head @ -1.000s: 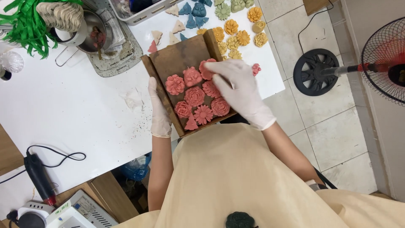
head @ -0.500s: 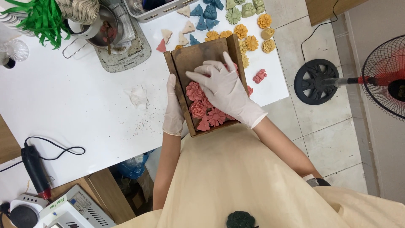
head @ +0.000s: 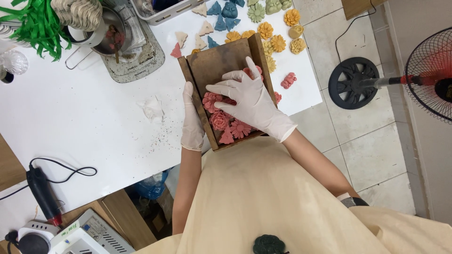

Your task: Arranging various colored wax flower shapes into a wooden display box.

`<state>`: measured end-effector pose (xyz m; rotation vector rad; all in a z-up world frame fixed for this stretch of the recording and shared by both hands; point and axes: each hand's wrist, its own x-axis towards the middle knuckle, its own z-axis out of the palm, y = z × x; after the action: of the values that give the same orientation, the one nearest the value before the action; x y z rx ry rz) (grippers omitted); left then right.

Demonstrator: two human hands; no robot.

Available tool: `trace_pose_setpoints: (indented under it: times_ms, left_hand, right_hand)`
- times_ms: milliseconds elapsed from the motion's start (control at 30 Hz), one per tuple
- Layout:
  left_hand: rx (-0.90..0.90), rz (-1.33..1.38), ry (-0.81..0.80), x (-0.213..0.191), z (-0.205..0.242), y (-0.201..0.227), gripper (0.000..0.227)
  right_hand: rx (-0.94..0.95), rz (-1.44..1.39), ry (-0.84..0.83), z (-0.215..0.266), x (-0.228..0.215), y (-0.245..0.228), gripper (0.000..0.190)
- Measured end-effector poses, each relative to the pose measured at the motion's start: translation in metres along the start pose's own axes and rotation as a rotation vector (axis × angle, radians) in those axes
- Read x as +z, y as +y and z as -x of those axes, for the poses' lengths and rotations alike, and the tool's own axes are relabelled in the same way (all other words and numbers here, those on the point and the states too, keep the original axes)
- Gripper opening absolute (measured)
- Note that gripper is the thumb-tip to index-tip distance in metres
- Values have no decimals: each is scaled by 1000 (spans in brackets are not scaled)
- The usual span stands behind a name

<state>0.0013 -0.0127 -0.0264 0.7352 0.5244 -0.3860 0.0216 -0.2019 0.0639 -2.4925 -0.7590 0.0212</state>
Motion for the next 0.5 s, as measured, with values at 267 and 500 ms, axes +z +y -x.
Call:
trace_pose_setpoints:
  times_ms: [267,500]
  left_hand:
    - [41,-13,62,-14,7,15,76]
    - [217,-48,196,-29,39,40,76]
  right_hand:
    - [419,-508,579,40,-63,67,23]
    - [923,-84,-56,102,-5,167,53]
